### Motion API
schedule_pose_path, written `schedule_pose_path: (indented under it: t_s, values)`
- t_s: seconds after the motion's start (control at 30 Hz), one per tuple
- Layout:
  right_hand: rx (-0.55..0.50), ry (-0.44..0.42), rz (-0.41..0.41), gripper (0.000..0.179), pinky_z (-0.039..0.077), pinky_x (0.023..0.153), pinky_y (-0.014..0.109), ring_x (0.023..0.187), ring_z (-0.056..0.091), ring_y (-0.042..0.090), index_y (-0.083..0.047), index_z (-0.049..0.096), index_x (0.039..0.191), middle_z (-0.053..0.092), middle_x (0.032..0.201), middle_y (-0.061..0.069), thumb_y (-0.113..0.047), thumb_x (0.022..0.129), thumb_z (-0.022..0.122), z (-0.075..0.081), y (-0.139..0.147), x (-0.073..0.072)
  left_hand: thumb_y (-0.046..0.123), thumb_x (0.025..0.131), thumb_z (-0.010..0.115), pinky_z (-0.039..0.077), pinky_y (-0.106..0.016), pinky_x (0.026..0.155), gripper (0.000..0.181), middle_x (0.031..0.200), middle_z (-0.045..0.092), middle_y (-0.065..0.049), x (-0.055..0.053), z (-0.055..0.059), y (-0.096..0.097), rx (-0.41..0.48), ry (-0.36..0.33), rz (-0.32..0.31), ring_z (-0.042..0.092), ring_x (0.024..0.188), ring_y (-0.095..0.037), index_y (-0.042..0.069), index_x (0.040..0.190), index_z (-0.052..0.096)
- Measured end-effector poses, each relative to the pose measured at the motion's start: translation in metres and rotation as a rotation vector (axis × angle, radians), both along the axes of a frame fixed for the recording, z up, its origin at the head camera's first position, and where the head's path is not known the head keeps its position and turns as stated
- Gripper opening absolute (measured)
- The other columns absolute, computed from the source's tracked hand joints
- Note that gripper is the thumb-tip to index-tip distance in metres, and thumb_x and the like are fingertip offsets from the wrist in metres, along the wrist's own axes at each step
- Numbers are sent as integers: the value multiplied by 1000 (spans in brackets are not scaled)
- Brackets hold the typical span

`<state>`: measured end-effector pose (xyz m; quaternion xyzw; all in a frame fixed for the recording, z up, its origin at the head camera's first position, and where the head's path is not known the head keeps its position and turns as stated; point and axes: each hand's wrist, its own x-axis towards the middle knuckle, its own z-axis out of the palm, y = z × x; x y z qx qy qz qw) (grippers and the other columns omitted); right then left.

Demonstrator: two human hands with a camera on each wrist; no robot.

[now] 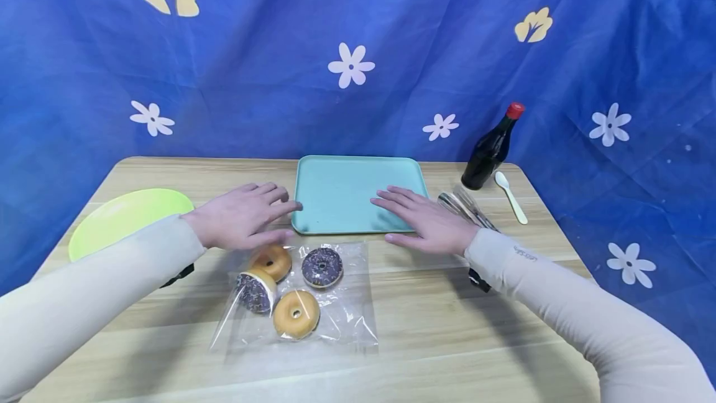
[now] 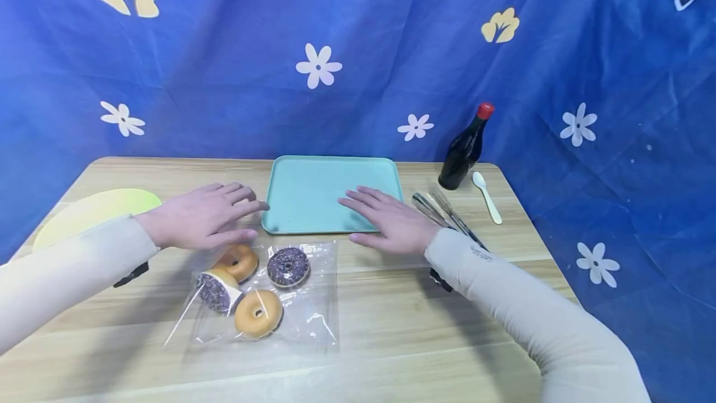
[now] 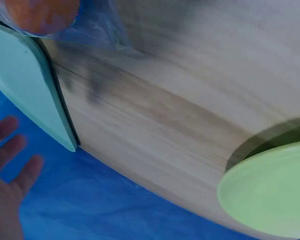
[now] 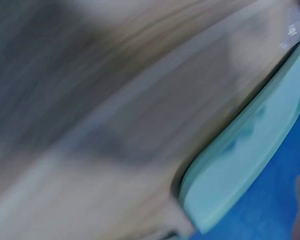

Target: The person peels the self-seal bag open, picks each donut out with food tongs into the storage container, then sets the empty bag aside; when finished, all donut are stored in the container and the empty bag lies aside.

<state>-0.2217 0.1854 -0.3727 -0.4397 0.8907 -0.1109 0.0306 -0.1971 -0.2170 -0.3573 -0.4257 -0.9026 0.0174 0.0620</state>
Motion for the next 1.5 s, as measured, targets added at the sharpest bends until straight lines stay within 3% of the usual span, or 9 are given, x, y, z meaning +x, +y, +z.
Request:
schedule_pose_path:
  t_s: [0.1, 0.17, 0.23, 0.37, 0.5, 0.73, 1.03, 1.27, 1.5]
  values:
    - [-102, -168, -66, 59, 37, 125, 47, 151, 44, 25, -16, 46, 156, 51, 159, 5, -46, 106, 57, 0, -15, 3, 34, 105, 59, 58, -46, 88, 27, 107, 68, -6, 1, -1, -1, 37, -90, 67, 66, 99, -24, 13, 120, 67]
    - [-174, -269, -90, 46, 47, 117, 45, 136, 58, 25, -8, 59, 143, 64, 142, 9, -36, 106, 61, -3, -25, 3, 24, 104, 61, 57, -37, 75, 9, 90, 62, 1, 1, -1, -2, 66, -168, 103, 61, 82, -15, 15, 102, 65]
    - [-216, -345, -108, 33, 55, 106, 41, 120, 66, 24, -4, 67, 128, 72, 125, 10, -28, 105, 63, -6, -35, 3, 19, 103, 62, 50, -30, 65, 15, 78, 55, 5, 1, -1, -2, 104, -279, 140, 52, 70, -8, 19, 88, 59]
    - [-226, -443, -151, 18, 57, 88, 26, 93, 67, 12, -6, 72, 113, 75, 104, 8, -20, 103, 65, -11, -51, 6, 24, 104, 61, 45, -26, 62, 22, 72, 54, 6, 2, -5, 1, 163, -510, 202, 49, 66, -7, 18, 83, 62]
    - [-197, -472, -223, 15, 54, 79, 20, 78, 61, 5, -4, 71, 108, 73, 94, 7, -16, 104, 63, -16, -61, 11, 31, 105, 61, 45, -27, 64, 24, 74, 57, 4, 5, -11, 7, 174, -641, 223, 51, 68, -8, 15, 88, 65]
    - [-177, -434, -279, 13, 53, 79, 22, 79, 60, 8, -1, 73, 104, 72, 90, 7, -9, 101, 63, -21, -67, 17, 35, 103, 63, 44, -29, 65, 27, 75, 54, 2, 9, -12, 14, 195, -765, 283, 50, 69, -12, 14, 87, 60]
    - [-108, -456, -227, 4, 51, 84, 24, 85, 58, 9, -6, 69, 97, 68, 92, 4, -8, 98, 67, -25, -68, 24, 33, 98, 65, 43, -30, 67, 25, 76, 50, 4, 12, -14, 12, 191, -913, 315, 48, 73, -14, 15, 84, 55]
    - [-132, -417, -127, 7, 48, 79, 21, 83, 54, 7, -8, 66, 94, 63, 89, 2, -10, 101, 65, -29, -66, 23, 32, 101, 63, 44, -30, 71, 25, 79, 52, 3, 14, -14, 17, 221, -930, 290, 49, 74, -13, 14, 86, 56]
    - [-257, -470, -72, 7, 51, 81, 24, 86, 56, 9, -9, 64, 102, 64, 93, 3, -15, 106, 60, -24, -66, 22, 26, 105, 58, 48, -29, 73, 20, 87, 63, -1, 16, -16, 27, 259, -907, 225, 54, 77, -11, 9, 98, 66]
